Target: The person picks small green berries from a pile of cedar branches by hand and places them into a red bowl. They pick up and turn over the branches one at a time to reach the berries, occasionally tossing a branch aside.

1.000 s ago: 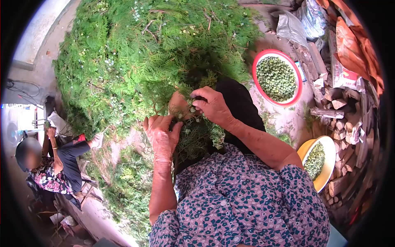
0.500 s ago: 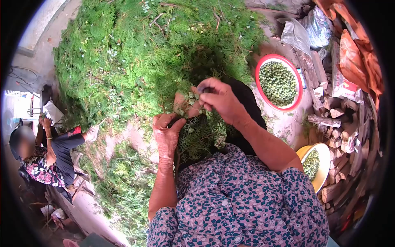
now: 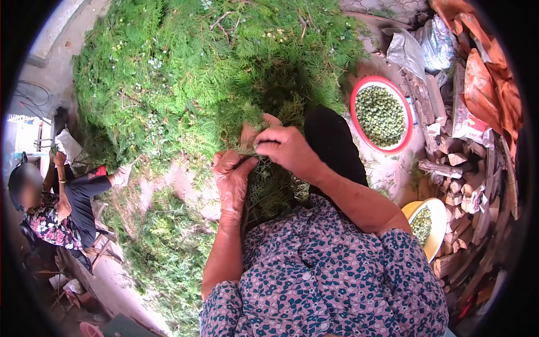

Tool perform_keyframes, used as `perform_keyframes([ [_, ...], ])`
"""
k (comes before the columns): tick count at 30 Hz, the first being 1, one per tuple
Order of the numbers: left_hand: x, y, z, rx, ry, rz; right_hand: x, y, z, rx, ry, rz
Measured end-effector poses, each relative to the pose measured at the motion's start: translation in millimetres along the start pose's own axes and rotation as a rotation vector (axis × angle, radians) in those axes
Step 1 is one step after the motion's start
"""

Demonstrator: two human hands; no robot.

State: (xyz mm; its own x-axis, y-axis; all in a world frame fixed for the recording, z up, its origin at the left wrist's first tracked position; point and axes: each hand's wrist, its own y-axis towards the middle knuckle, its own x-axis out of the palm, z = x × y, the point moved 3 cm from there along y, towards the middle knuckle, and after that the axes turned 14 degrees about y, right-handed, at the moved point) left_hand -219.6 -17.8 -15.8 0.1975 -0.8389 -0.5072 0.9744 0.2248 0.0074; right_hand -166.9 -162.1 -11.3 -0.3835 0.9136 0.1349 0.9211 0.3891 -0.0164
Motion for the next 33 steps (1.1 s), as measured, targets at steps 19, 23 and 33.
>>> perform_keyframes([
  [19, -9, -5, -13, -0.052, -0.534, -0.069, 10, -44, 6, -0.200, -0.254, -0.082],
  [23, -16, -6, -20, -0.017, -0.448, -0.113, 14, -43, 6, -0.227, -0.277, -0.101],
  [33, -31, -5, -1, 0.260, 0.070, -0.177, 14, -42, 10, -0.183, -0.196, -0.078],
])
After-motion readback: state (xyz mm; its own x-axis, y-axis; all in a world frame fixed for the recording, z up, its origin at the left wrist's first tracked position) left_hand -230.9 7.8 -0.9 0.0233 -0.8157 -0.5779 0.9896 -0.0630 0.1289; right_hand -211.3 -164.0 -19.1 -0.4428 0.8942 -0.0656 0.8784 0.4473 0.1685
